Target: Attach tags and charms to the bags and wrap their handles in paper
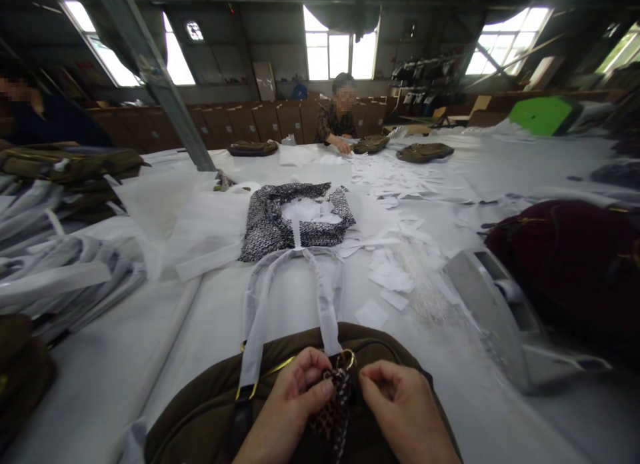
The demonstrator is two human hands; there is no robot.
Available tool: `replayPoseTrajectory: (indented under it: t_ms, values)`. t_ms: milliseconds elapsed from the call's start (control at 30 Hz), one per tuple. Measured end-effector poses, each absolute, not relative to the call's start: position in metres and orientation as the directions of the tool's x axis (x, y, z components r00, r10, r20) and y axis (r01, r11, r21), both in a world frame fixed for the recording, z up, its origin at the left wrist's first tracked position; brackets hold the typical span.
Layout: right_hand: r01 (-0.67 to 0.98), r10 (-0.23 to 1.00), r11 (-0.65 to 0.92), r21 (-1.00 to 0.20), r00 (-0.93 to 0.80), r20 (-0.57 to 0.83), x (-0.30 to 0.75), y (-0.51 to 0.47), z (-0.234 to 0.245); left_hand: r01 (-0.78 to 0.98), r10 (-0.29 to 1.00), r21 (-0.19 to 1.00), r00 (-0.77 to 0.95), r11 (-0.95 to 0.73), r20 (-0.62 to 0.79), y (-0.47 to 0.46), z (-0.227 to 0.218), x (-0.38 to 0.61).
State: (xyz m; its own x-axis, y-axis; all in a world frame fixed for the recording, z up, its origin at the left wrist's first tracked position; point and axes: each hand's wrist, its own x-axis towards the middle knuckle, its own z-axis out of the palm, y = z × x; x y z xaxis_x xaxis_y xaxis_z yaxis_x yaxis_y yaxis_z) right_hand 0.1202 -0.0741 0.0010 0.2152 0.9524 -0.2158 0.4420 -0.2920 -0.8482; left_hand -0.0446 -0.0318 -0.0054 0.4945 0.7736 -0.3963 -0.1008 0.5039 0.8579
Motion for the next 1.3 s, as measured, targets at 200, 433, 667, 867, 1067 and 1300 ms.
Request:
replayPoseTrajectory:
  t_ms: [200,433,667,867,1067,1300]
  values:
    - [0.581,0.993,-0.096,-0.808,0.107,-0.042,0.121,-0.073,0.003,-0.099,0.806,0.889,0.477,0.446,-0.351,-0.033,-0.002,-0.042]
    - [0.533,0.992,-0.088,-0.841,0.125,-0.024,0.125,-0.075,0.006,-0.069,0.779,0.886,0.511,0.458,-0.363,-0.035,0.006,-0.039]
    - [0.370,0.984,-0.135,-0.919,0.155,-0.082,0.122,-0.067,0.002,0.065,0.781,0.914,0.497,0.400,-0.377,-0.038,0.012,-0.034]
    - [0.392,0.981,-0.149,-0.908,0.177,-0.085,0.121,-0.069,0.002,0.085,0.802,0.928,0.479,0.363,-0.357,-0.037,0.015,-0.034]
    - [0.445,0.960,-0.226,-0.866,0.255,-0.120,0.122,-0.077,-0.001,-0.002,0.820,0.919,0.454,0.393,-0.349,-0.036,0.007,-0.037]
    - [0.256,0.900,-0.230,-0.939,0.424,-0.104,0.120,-0.092,-0.009,0.001,0.806,0.920,0.483,0.392,-0.344,-0.036,0.003,-0.038]
